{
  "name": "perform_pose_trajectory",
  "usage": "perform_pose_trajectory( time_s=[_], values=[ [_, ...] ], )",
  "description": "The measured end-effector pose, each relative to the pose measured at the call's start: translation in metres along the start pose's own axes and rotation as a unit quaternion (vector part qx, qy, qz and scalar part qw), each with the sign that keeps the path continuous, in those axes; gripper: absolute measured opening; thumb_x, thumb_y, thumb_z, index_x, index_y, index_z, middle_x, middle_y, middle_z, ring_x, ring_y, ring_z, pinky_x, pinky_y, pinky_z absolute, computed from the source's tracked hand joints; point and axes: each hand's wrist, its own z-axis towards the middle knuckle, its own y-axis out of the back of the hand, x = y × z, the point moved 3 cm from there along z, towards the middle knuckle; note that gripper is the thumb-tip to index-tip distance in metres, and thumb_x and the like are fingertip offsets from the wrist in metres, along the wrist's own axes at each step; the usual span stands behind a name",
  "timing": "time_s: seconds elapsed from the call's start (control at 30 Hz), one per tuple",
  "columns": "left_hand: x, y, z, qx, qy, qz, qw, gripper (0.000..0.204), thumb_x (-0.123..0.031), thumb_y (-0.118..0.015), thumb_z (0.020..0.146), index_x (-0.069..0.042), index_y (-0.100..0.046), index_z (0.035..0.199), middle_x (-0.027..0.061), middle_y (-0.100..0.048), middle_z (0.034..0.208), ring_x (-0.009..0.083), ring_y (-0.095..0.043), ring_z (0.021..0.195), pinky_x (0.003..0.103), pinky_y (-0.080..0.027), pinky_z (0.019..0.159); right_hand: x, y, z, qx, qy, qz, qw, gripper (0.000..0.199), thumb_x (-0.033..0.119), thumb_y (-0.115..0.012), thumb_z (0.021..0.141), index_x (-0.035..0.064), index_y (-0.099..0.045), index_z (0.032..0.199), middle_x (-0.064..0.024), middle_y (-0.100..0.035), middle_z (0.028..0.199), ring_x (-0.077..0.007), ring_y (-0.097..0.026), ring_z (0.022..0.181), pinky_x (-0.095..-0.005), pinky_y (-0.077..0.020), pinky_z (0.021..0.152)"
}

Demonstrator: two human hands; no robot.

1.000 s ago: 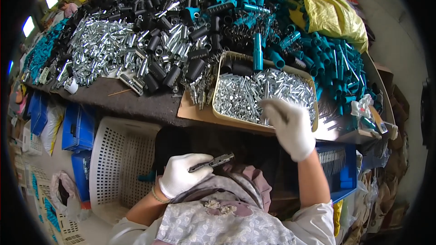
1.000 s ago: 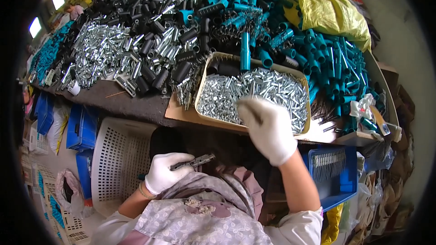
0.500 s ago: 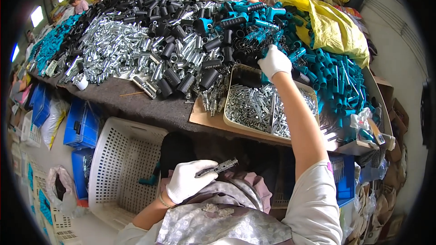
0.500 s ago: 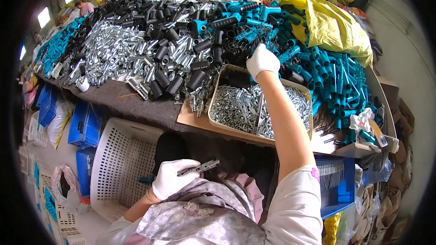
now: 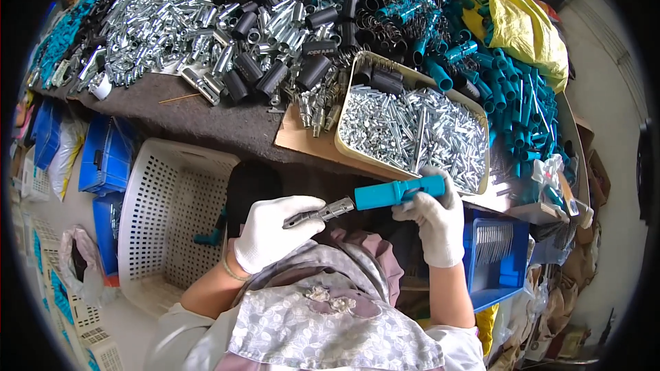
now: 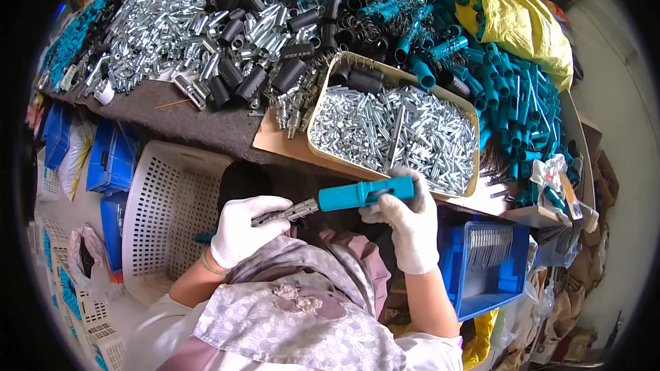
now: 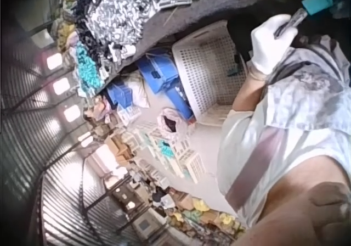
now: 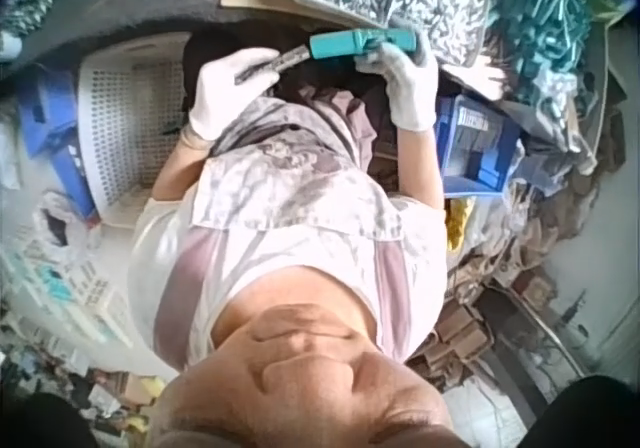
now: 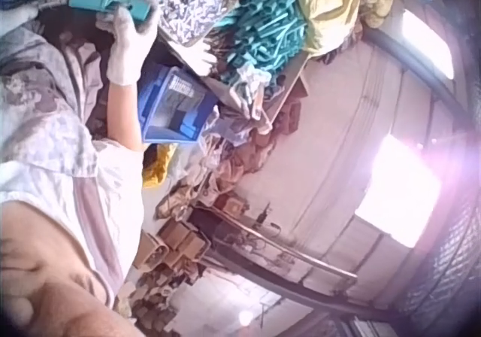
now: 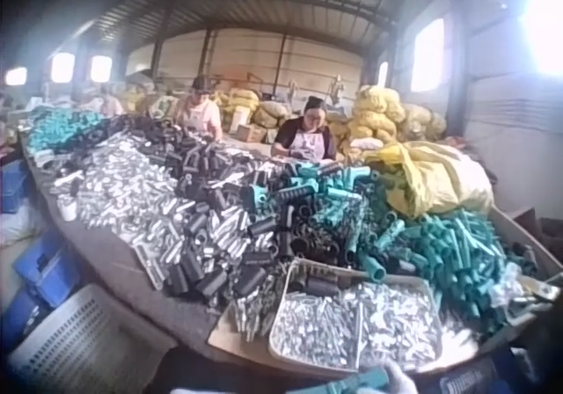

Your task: Assemble handle grips by inserting metal cores into plastic shells and adding pins.

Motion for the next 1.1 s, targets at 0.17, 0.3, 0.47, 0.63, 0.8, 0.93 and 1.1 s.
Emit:
perform_pose_trajectory(
  time_s=[0.17,0.3,0.47,0.63,0.8,0.93,1.1],
  values=[
    [-0.004,-0.007,-0.003,0.055,-0.116,0.058,0.990,0.031,-0.008,-0.081,0.077,0.001,-0.070,0.105,0.0162,-0.073,0.087,0.0240,-0.074,0.076,0.031,-0.058,0.068,-0.009,-0.002,-0.012,0.085,-0.110,-0.087,0.986,0.034,0.002,-0.065,0.082,-0.0023,-0.057,0.115,-0.0137,-0.068,0.097,-0.0198,-0.069,0.081,-0.0310,-0.0581,0.074],
    [0.001,-0.005,-0.008,0.107,-0.059,0.093,0.988,0.041,-0.016,-0.087,0.074,-0.001,-0.069,0.108,0.0151,-0.074,0.088,0.0243,-0.075,0.079,0.031,-0.059,0.069,0.010,-0.015,-0.009,0.227,0.015,-0.525,0.820,0.031,0.022,-0.079,0.077,0.0044,-0.072,0.102,-0.0162,-0.070,0.083,-0.0297,-0.071,0.076,-0.0357,-0.0557,0.072],
    [-0.012,-0.010,-0.011,0.199,-0.111,0.114,0.967,0.049,-0.030,-0.088,0.073,-0.002,-0.070,0.109,0.0142,-0.073,0.089,0.0280,-0.072,0.073,0.033,-0.058,0.064,-0.019,-0.020,-0.014,0.354,-0.046,-0.422,0.833,0.035,0.024,-0.077,0.084,0.0043,-0.072,0.112,-0.0180,-0.073,0.093,-0.0297,-0.072,0.085,-0.0367,-0.0555,0.078],
    [-0.007,-0.013,-0.014,0.217,-0.169,0.169,0.946,0.059,-0.035,-0.087,0.070,-0.003,-0.069,0.116,0.0144,-0.073,0.094,0.0293,-0.072,0.074,0.034,-0.059,0.065,-0.037,-0.020,-0.017,0.369,-0.100,-0.373,0.846,0.043,0.023,-0.075,0.086,-0.0006,-0.067,0.120,-0.0191,-0.073,0.100,-0.0249,-0.071,0.088,-0.0352,-0.0542,0.081],
    [-0.006,-0.035,-0.016,0.276,-0.186,0.153,0.930,0.058,-0.041,-0.077,0.081,-0.006,-0.063,0.125,0.0128,-0.069,0.085,0.0298,-0.070,0.068,0.037,-0.056,0.060,-0.040,-0.030,-0.019,0.388,-0.101,-0.354,0.845,0.059,0.022,-0.073,0.087,-0.0026,-0.054,0.137,-0.0178,-0.072,0.100,-0.0227,-0.070,0.087,-0.0338,-0.0540,0.081],
    [-0.012,-0.045,-0.011,0.265,-0.158,0.147,0.940,0.050,-0.035,-0.076,0.084,-0.005,-0.063,0.123,0.0155,-0.070,0.088,0.0316,-0.070,0.071,0.039,-0.056,0.062,-0.025,-0.031,-0.011,0.396,-0.159,-0.363,0.828,0.054,0.026,-0.071,0.088,-0.0025,-0.059,0.132,-0.0173,-0.073,0.096,-0.0267,-0.071,0.087,-0.0370,-0.0543,0.081],
    [-0.027,-0.051,0.000,0.167,-0.143,0.134,0.966,0.047,-0.028,-0.079,0.080,-0.011,-0.066,0.121,0.0128,-0.067,0.080,0.0316,-0.069,0.067,0.038,-0.055,0.058,0.046,-0.012,0.029,0.168,0.178,-0.568,0.786,0.015,0.018,-0.069,0.081,0.0067,-0.075,0.089,-0.0151,-0.071,0.087,-0.0348,-0.069,0.082,-0.0415,-0.0554,0.076]
  ],
)
